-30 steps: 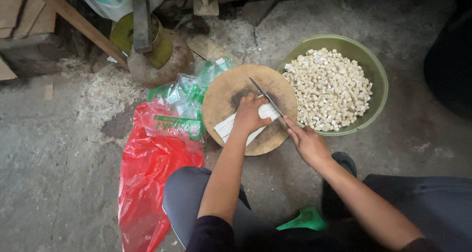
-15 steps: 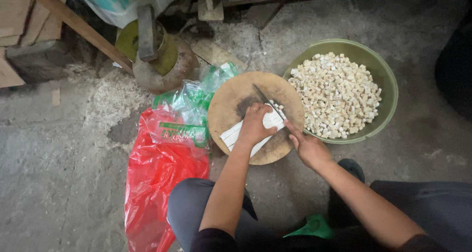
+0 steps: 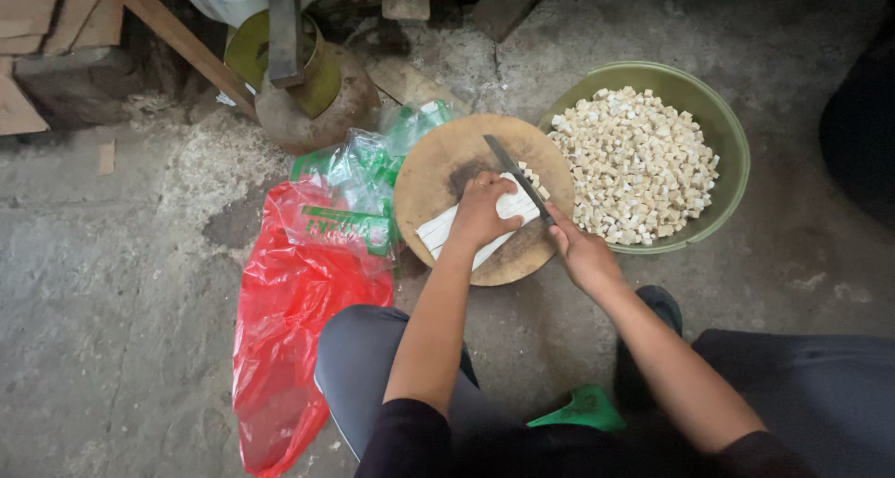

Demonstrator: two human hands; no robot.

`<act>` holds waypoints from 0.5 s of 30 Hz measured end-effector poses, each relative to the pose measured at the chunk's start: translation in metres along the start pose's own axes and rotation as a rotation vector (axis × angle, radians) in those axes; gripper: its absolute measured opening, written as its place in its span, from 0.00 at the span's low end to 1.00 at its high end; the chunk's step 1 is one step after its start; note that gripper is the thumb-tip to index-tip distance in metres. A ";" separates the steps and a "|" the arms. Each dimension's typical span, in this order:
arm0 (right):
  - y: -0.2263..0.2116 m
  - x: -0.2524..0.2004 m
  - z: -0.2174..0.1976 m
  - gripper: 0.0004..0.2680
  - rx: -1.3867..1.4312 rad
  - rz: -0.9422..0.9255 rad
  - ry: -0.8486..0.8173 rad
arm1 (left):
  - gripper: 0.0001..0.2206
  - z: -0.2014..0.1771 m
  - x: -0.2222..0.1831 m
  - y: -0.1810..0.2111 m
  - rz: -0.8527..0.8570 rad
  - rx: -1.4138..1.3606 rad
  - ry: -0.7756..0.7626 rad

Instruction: The person cuts white rectangular food blocks into strips and then into small cubes on a round wooden cutting board. The diced pieces are collected in a green basin placed beside the board.

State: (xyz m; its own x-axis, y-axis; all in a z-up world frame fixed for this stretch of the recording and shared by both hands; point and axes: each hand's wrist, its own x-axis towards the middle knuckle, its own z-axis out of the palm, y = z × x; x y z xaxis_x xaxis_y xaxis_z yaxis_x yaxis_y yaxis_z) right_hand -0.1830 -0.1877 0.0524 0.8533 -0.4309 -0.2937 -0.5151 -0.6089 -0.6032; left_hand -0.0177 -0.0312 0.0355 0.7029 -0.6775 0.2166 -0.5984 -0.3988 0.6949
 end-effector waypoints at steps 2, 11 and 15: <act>0.000 -0.001 0.003 0.18 -0.009 -0.016 0.038 | 0.23 -0.001 0.001 0.002 -0.005 -0.001 -0.003; 0.003 0.005 0.020 0.17 0.100 -0.183 0.194 | 0.24 0.001 0.000 0.001 -0.018 -0.016 0.007; -0.001 0.003 0.004 0.18 0.005 -0.064 0.135 | 0.24 0.002 -0.001 0.001 -0.012 -0.008 0.001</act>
State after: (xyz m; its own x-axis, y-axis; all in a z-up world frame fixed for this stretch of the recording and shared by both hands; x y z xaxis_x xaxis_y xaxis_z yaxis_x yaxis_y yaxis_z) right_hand -0.1797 -0.1860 0.0494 0.8654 -0.4775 -0.1521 -0.4595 -0.6348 -0.6213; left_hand -0.0201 -0.0319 0.0352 0.7105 -0.6719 0.2090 -0.5867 -0.4018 0.7031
